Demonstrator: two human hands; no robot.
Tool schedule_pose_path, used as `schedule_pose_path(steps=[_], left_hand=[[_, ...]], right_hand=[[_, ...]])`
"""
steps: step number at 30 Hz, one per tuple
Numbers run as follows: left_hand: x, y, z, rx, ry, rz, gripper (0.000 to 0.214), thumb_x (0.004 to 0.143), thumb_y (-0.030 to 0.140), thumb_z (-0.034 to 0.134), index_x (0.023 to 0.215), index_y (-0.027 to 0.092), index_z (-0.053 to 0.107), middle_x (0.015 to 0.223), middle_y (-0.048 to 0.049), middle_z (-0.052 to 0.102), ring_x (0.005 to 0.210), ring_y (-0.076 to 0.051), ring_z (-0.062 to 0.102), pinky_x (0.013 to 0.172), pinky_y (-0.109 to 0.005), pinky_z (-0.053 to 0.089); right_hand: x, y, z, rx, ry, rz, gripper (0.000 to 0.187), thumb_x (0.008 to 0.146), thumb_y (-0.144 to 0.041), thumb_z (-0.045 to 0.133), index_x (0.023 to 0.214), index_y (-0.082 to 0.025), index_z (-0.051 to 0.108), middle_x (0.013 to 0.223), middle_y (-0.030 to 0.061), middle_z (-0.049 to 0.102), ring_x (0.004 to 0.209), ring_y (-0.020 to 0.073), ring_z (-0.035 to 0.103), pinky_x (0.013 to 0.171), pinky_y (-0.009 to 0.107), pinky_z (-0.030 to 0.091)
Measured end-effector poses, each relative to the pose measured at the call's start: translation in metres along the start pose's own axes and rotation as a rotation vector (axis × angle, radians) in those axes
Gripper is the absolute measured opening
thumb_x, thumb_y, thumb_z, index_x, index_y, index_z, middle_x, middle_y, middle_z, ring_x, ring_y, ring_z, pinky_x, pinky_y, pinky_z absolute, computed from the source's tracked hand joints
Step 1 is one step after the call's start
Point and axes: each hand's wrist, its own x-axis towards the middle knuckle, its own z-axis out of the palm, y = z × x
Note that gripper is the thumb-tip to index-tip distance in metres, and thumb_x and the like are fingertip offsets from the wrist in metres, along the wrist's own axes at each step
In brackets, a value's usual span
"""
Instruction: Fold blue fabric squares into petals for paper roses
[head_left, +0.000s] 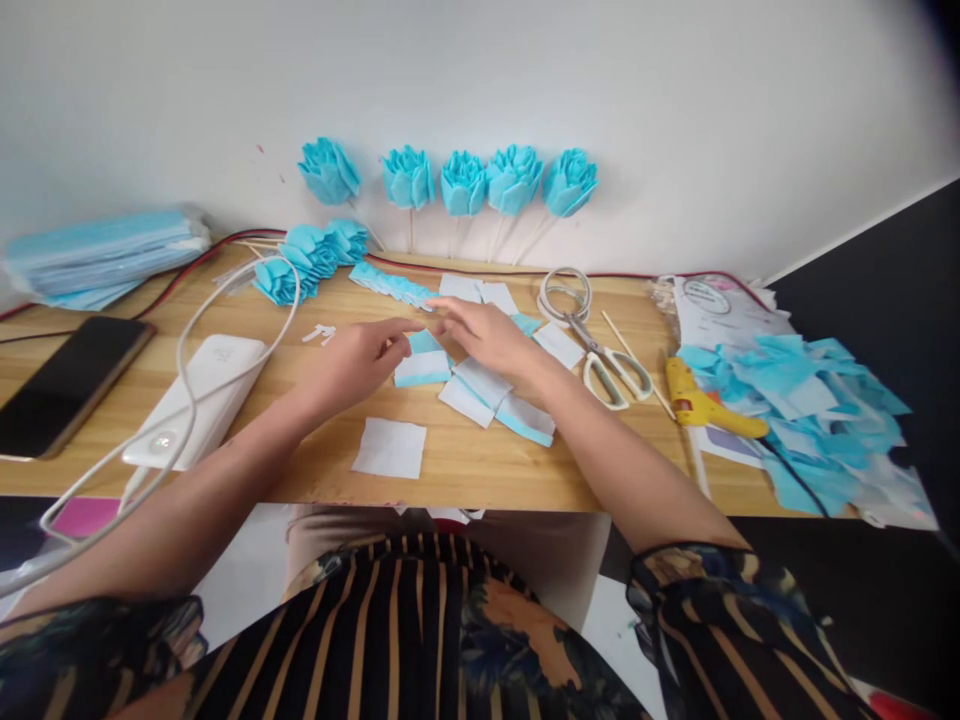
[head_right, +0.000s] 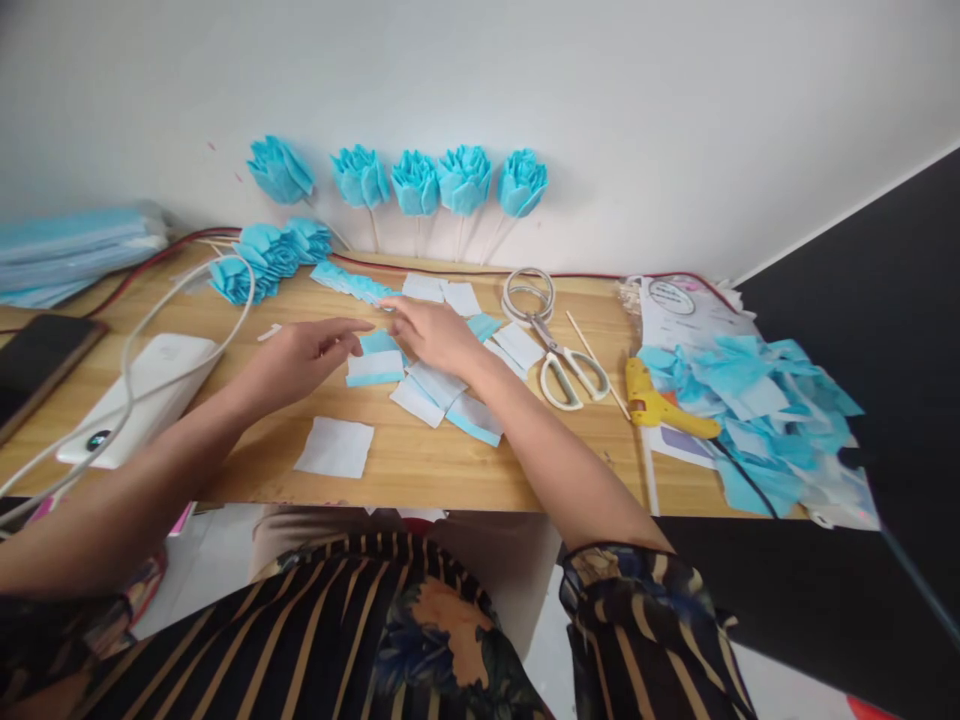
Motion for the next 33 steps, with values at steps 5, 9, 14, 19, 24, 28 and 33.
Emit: schedule_pose_path(steps=[5,9,14,19,24,28,33], left_hand=[[-0.008,-0.009,0.008,0.058,-0.066,-0.035,0.045,0.088,0.029,0.042,0.122,0.018,0.068,0.085,-0.005,0.075,0.061,-0.015,0.056,0.06,-0.025,0.036],[-0.009,-0.016,0.014,0.015,-0.047,-0.021,0.045,0.09,0.034,0.043,0.122,0.016,0.068,0.077,-0.0053,0.073,0.058,-0.015,0.053,0.058,-0.026,0.035],[-0.011,-0.017,0.014,-0.024,-0.019,-0.035,0.042,0.089,0.034,0.046,0.119,0.018,0.07,0.082,-0.0042,0.074,0.059,-0.014,0.053,0.058,-0.025,0.036],[-0.015,-0.016,0.011,-0.04,-0.024,-0.058,0.042,0.089,0.034,0.046,0.121,0.02,0.069,0.09,-0.0036,0.076,0.058,-0.014,0.052,0.057,-0.025,0.036],[-0.016,-0.017,0.01,-0.07,-0.028,-0.055,0.043,0.088,0.033,0.046,0.123,0.02,0.068,0.094,-0.0044,0.076,0.057,-0.014,0.052,0.057,-0.025,0.037],[-0.015,-0.018,0.011,-0.087,-0.026,-0.052,0.042,0.088,0.032,0.046,0.122,0.02,0.069,0.095,-0.0052,0.076,0.06,-0.015,0.055,0.058,-0.026,0.038],[-0.017,-0.019,0.01,-0.086,-0.018,-0.048,0.043,0.088,0.033,0.046,0.122,0.02,0.068,0.095,-0.005,0.077,0.055,-0.014,0.051,0.055,-0.025,0.036]], right_hand=[[0.008,0.006,0.0,-0.182,0.008,-0.011,0.04,0.099,-0.016,0.039,0.135,-0.025,0.053,0.112,0.0039,0.073,0.11,0.0229,0.063,0.095,0.039,0.04],[-0.013,-0.001,-0.023,-0.201,0.077,0.025,0.04,0.099,-0.019,0.037,0.135,-0.022,0.054,0.109,0.0039,0.074,0.106,0.0226,0.064,0.09,0.036,0.043],[-0.048,-0.007,-0.026,-0.223,-0.046,0.134,0.032,0.098,-0.025,0.042,0.118,-0.025,0.067,0.096,0.0025,0.076,0.086,0.0208,0.068,0.078,0.033,0.046],[-0.065,-0.001,-0.026,-0.245,0.04,0.142,0.033,0.099,-0.025,0.041,0.12,-0.022,0.067,0.1,0.0043,0.076,0.095,0.0231,0.068,0.087,0.037,0.045],[-0.076,-0.015,-0.031,-0.199,0.023,0.084,0.034,0.1,-0.025,0.04,0.121,-0.022,0.065,0.098,0.0023,0.076,0.095,0.0211,0.068,0.089,0.037,0.044],[-0.077,-0.023,-0.013,-0.219,-0.079,0.013,0.035,0.101,-0.029,0.038,0.125,-0.022,0.063,0.104,0.0052,0.074,0.098,0.0217,0.067,0.086,0.037,0.044],[-0.078,-0.022,-0.013,-0.236,-0.008,0.055,0.035,0.101,-0.029,0.038,0.126,-0.022,0.062,0.106,0.0064,0.074,0.1,0.0241,0.066,0.088,0.039,0.044]])
